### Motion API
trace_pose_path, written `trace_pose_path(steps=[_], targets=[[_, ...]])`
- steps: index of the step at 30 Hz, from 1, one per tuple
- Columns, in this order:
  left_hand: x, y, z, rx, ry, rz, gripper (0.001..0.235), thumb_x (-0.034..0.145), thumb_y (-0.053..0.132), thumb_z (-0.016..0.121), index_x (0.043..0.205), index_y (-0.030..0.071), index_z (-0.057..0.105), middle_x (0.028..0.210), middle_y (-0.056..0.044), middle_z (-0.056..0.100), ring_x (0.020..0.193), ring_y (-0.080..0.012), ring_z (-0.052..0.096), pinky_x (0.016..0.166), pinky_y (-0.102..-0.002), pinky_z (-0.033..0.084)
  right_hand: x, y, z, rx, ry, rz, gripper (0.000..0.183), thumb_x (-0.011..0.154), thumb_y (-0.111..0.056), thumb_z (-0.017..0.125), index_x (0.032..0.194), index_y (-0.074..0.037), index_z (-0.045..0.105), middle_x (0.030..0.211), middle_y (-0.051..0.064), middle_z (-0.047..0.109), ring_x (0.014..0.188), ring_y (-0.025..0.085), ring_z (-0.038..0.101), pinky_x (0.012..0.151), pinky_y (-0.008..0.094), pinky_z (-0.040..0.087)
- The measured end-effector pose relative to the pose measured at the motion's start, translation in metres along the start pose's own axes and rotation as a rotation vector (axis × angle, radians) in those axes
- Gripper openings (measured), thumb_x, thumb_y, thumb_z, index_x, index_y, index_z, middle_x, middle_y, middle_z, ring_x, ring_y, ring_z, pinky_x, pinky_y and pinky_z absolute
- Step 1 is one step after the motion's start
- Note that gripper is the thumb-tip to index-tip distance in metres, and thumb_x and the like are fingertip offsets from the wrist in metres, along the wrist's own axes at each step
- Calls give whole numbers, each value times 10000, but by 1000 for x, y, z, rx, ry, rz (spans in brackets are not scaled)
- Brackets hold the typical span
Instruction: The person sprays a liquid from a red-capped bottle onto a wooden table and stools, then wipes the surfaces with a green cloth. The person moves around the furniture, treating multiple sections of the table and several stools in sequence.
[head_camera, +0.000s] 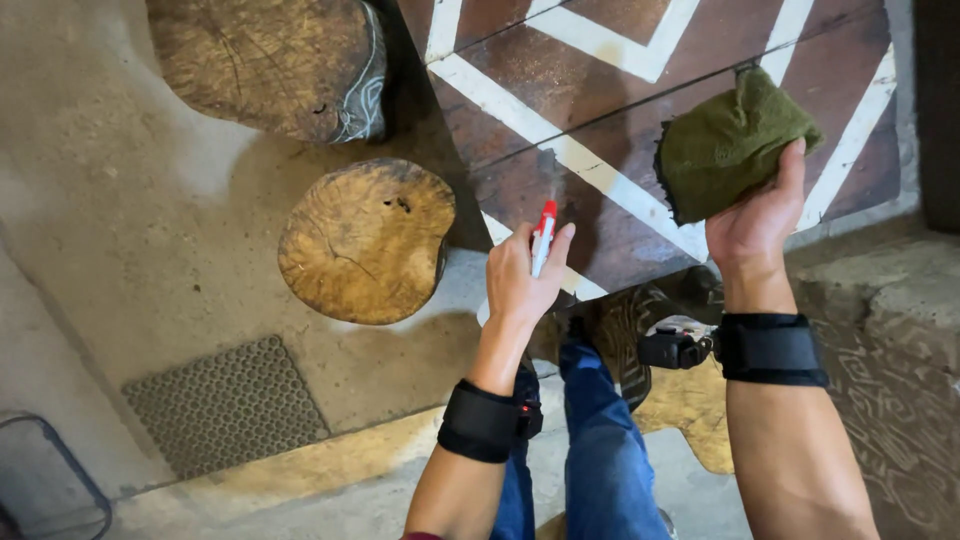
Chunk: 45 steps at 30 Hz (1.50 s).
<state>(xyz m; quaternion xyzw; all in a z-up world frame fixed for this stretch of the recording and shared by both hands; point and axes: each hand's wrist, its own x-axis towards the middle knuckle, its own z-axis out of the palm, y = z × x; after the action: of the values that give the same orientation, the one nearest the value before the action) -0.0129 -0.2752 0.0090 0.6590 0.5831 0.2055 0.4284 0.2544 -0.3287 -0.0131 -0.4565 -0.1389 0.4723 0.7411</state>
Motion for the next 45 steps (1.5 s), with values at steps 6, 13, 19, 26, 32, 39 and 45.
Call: trace_pose_path(steps=[6,13,19,26,32,39,45], targets=[[-13,25,-33,-314,33,42,266,869,202,817,1009,10,696,812,-117,711,672,-232,697,629,-340,540,29,13,3,-336,85,-122,489,1134,-338,503,1488,-4,470,1441,159,554,1369,295,582,1191,484,497],[-9,-2,-21,-435,291,240,310,930,38,778,1212,-9,660,1131,-131,727,971,-216,729,879,-323,585,160,92,-73,-1027,-7,-594,219,1291,3,532,1503,25,482,1502,184,642,1321,311,598,1186,399,473],[1,-27,-26,-402,444,268,272,988,-29,721,1251,-17,653,1240,-159,718,1126,-232,719,1050,-331,562,212,113,-6,-1798,-219,-62,571,1161,-294,363,1645,-26,225,1644,368,80,1481,572,2,1116,748,-12],[16,-35,-43,-380,445,216,297,968,-25,734,1248,-34,638,1229,-158,732,1105,-228,737,1006,-323,576,222,135,60,-1973,-280,145,682,1086,-508,251,1684,-215,106,1727,258,-36,1544,560,-128,1185,727,-136],[19,-27,-53,-374,447,147,297,949,-8,743,1226,-44,643,1172,-157,751,1042,-221,762,976,-327,594,220,180,111,-2067,-525,143,690,1038,-540,230,1650,-284,39,1716,192,-71,1543,481,-153,1145,733,-175],[23,-37,-50,-336,480,156,291,973,8,750,1237,-39,638,1203,-165,745,1063,-225,761,995,-326,596,175,220,158,-2004,-850,-103,719,1046,-470,383,1687,-372,72,1729,208,-39,1549,509,-114,1155,748,-143],[32,-22,-48,-330,487,93,299,954,34,772,1220,-29,652,1113,-135,765,929,-186,762,884,-304,610,141,222,161,-1879,-1145,-467,722,983,-447,551,1637,-366,256,1731,201,44,1566,466,-34,1149,740,-95]])
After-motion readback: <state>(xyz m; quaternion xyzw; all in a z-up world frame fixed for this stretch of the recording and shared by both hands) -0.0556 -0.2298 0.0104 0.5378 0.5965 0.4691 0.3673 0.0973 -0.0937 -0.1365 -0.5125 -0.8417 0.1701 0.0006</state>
